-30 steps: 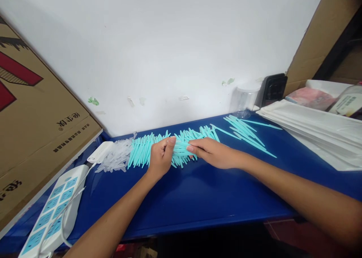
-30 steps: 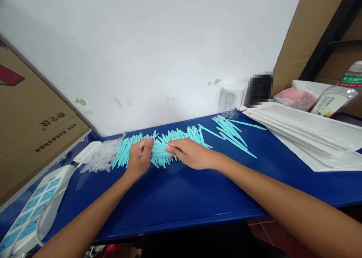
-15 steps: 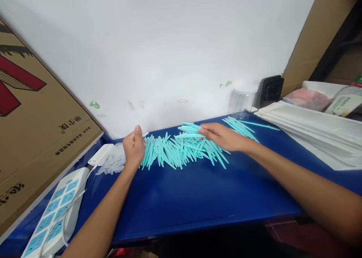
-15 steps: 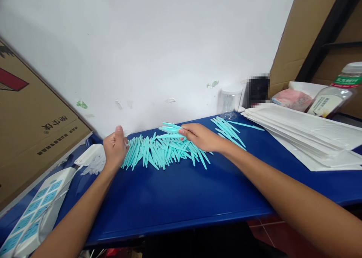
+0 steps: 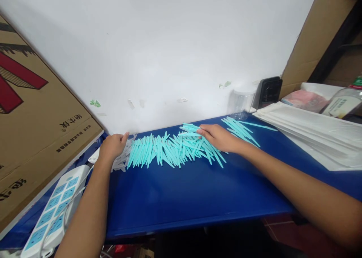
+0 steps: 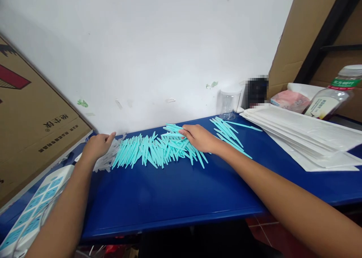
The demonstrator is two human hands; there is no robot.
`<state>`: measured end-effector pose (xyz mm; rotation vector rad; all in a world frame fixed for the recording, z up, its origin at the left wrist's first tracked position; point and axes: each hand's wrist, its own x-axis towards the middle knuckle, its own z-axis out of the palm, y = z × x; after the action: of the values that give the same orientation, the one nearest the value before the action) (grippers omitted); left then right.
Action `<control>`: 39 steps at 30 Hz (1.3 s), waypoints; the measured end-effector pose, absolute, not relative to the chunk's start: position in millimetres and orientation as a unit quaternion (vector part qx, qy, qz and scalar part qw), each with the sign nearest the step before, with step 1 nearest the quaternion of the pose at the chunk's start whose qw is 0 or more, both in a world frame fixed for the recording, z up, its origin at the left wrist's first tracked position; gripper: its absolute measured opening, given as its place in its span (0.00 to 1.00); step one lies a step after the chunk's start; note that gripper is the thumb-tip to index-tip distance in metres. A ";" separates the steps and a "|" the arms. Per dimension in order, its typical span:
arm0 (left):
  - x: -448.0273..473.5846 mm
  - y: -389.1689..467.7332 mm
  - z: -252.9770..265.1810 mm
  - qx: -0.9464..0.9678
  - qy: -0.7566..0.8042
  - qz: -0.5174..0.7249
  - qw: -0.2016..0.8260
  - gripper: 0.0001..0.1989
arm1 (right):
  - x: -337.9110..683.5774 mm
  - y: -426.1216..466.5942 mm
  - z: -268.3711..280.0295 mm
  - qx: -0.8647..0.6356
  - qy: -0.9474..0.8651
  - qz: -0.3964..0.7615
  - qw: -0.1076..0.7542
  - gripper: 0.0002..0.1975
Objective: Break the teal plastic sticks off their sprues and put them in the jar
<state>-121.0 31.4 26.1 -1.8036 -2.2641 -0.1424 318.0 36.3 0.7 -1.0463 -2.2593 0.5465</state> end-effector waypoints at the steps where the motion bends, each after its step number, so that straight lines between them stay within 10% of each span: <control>1: -126.3 31.4 26.4 -0.614 -0.781 -0.029 0.110 0.35 | 318.4 36.7 0.2 -0.393 -0.848 0.201 0.292 0.22; 14: -116.6 23.2 29.3 -0.557 -0.822 -0.011 0.115 0.42 | 316.3 31.9 0.2 -0.374 -0.855 0.207 0.293 0.21; 22: -69.3 13.5 31.2 -0.627 -0.751 -0.116 0.170 0.26 | 310.9 27.1 1.0 -0.357 -0.862 0.204 0.297 0.22; 31: 45.3 -12.5 -5.5 -0.722 -0.445 -0.468 -0.247 0.17 | 299.0 10.5 7.0 -0.310 -0.869 0.275 0.269 0.19; 39: 16.3 -6.8 9.2 -0.666 -0.464 -0.527 -0.251 0.16 | 306.0 14.1 12.4 -0.317 -0.871 0.262 0.270 0.23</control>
<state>16.3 -6.8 9.2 -2.5106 -1.7489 -1.9873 306.0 14.1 12.4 -0.8537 -2.3469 0.7074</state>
